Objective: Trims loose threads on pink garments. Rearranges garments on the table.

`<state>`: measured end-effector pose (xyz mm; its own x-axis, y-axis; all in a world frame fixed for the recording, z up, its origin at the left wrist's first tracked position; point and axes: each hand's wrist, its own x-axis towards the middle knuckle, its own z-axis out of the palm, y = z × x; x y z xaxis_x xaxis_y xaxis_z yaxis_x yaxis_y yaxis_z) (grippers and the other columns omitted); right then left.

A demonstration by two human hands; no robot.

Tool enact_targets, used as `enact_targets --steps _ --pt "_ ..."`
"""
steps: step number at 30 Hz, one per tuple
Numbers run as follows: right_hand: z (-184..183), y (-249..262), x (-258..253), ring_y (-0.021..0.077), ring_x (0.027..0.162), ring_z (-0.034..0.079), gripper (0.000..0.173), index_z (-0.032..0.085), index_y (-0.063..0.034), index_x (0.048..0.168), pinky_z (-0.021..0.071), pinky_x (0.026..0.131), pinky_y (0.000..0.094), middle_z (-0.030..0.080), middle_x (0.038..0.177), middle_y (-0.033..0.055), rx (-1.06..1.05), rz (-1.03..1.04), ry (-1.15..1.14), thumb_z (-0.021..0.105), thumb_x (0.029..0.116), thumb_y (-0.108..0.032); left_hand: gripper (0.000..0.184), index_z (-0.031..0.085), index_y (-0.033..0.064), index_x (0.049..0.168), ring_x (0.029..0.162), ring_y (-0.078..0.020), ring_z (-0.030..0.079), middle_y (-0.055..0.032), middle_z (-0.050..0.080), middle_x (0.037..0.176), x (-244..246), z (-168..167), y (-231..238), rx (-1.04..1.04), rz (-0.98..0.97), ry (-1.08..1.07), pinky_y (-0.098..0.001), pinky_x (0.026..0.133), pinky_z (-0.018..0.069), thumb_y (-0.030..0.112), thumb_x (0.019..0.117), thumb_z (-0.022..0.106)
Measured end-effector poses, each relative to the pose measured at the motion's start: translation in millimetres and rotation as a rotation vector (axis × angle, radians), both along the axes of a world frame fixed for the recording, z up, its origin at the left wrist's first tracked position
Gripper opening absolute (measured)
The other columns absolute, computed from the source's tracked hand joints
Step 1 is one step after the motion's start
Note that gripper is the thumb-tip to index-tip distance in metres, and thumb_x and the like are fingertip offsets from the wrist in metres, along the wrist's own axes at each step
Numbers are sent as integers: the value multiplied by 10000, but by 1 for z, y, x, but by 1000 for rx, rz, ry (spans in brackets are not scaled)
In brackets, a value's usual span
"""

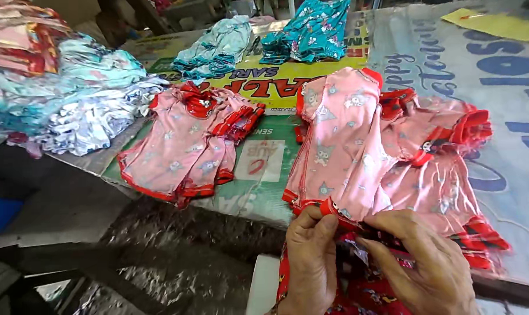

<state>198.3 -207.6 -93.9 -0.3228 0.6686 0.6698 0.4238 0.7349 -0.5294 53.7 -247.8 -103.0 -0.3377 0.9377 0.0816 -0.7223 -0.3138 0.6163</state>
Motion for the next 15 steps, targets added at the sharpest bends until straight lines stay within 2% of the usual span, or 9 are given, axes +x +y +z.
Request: enact_targets --steps 3,8,15 --pt "-1 2 -1 46 871 651 196 662 -108 1078 502 728 162 703 965 38 11 3 37 622 1030 -293 109 721 13 991 881 -136 726 -102 728 937 1 -1 -1 10 16 65 -311 841 607 116 958 703" --pt "-2 4 2 54 843 659 176 674 -113 1035 500 707 177 714 934 30 39 9 46 614 1037 -278 113 725 19 987 875 -117 716 -78 720 935 3 -4 -2 34 30 125 -299 833 606 126 956 707" --pt "1 5 8 9 876 631 262 663 -101 1100 485 726 129 691 979 37 -41 41 26 648 1012 -348 99 724 22 972 863 -95 700 -56 710 920 3 -5 -2 43 29 187 -281 821 598 118 957 706"
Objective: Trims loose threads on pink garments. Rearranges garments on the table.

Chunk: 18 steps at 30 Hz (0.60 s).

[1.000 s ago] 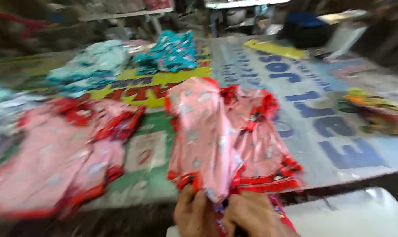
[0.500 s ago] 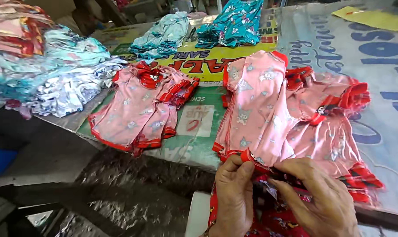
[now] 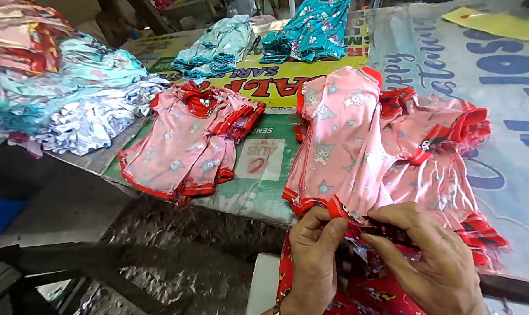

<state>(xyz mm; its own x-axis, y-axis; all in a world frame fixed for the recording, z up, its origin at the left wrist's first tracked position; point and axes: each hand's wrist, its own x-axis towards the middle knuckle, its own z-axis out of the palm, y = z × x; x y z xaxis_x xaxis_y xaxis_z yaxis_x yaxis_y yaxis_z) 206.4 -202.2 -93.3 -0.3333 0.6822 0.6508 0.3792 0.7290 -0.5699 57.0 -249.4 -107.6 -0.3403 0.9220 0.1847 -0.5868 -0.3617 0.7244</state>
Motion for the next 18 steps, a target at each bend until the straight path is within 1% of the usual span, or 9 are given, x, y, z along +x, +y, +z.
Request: enact_targets --steps 3,8,10,13,16,18 --pt "2 2 0 21 852 637 237 684 -107 1082 478 698 148 708 963 36 8 7 -6 635 1020 -331 99 731 27 984 875 -86 698 -44 714 934 0 0 0 3 -14 45 -274 832 596 119 962 698" --pt "2 3 1 29 886 656 196 698 -113 1064 496 729 154 717 959 33 23 29 6 619 1032 -290 102 731 27 978 877 -77 693 -40 718 929 -1 -1 0 -8 -39 77 -269 842 586 120 969 690" --pt "1 3 1 30 890 658 188 702 -109 1045 501 737 152 719 953 30 23 43 12 616 1034 -276 105 736 36 964 865 -63 685 -23 714 913 -1 -1 0 -4 -48 88 -258 839 581 130 970 690" --pt "0 4 2 8 885 648 179 691 -105 1036 493 737 131 709 945 18 -11 70 35 616 1037 -267 111 735 40 962 855 -53 682 -12 712 904 -1 -1 -1 2 -59 90 -249 834 578 134 978 679" --pt "-1 4 4 -48 891 629 184 680 -95 1068 509 760 83 687 973 -8 -96 93 109 648 1017 -269 123 738 29 950 851 -96 707 -51 721 898 -1 1 -1 -44 -62 -8 -284 834 595 136 976 683" --pt "-1 1 8 -39 931 621 232 651 -95 1116 503 796 90 677 1021 2 -85 73 95 668 1004 -297 120 730 21 936 847 -152 734 -97 728 900 -3 4 0 -98 -75 -125 -326 822 615 134 963 701"
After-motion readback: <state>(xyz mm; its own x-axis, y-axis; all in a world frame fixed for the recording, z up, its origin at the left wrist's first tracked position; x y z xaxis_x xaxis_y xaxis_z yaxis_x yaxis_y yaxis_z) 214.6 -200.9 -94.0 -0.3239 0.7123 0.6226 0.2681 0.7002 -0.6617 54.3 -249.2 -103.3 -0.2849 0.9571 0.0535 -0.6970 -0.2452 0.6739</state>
